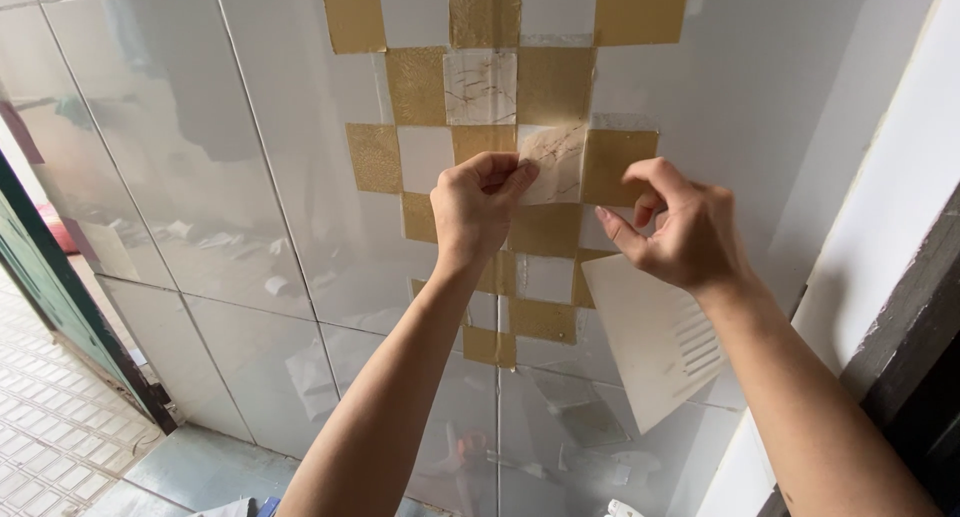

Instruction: Cutting decorative vinyl squares and applying them to a tiled wall using a squeegee

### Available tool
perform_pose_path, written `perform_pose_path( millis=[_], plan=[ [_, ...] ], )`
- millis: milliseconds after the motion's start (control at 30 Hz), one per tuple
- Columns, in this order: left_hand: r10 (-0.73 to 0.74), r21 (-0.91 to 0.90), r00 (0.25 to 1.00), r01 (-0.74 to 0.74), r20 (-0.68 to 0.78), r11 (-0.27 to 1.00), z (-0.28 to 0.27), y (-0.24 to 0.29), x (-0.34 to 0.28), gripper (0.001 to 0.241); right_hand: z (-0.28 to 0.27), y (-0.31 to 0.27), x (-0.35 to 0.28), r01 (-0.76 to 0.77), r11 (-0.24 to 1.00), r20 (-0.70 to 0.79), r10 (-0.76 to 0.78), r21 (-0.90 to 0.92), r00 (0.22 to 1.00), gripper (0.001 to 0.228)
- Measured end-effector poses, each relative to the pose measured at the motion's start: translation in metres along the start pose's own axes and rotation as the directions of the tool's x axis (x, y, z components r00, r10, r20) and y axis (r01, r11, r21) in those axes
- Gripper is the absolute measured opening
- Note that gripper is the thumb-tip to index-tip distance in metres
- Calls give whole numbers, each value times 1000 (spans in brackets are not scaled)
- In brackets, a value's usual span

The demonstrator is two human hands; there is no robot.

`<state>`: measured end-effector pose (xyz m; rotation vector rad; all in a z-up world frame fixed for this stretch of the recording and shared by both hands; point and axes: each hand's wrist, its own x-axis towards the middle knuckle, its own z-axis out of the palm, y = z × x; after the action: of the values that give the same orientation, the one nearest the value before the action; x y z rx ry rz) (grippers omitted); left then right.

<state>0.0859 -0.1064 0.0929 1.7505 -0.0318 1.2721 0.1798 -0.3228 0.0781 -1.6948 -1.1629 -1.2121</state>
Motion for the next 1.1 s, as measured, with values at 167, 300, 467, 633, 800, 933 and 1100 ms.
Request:
perform_pose_path(
  millis=[167, 300, 467, 633, 800, 933, 1100],
  plan=[
    [-17, 4, 1000, 17, -5, 1000, 6, -6, 0, 19, 3, -4, 6, 63, 998, 67, -63, -1, 996, 49],
    [5, 25, 1000, -5, -1, 1000, 6, -8, 1, 18, 7, -8, 11, 118, 991, 171, -105, -67, 980, 53],
    [-18, 19, 1000, 18, 6, 1000, 5, -5, 2, 17, 12, -8, 14, 35, 996, 217, -17, -82, 976, 47],
    [-16, 7, 1000, 16, 13, 1000, 4, -3, 1, 17, 22, -1, 14, -51, 993, 190, 70, -102, 979, 40],
    [5, 28, 1000, -5, 0, 1000, 6, -7, 4, 18, 28, -4, 19, -69, 987, 131, 89, -148, 987, 41],
    [23, 54, 999, -21, -40, 998, 9, -7, 5, 19, 31, -15, 20, -65, 964, 78, 88, -257, 993, 51],
    [59, 53, 996, -56, -72, 997, 7, 4, 1, 26, 21, -36, 21, -28, 951, 99, 62, -307, 993, 54]
  ],
)
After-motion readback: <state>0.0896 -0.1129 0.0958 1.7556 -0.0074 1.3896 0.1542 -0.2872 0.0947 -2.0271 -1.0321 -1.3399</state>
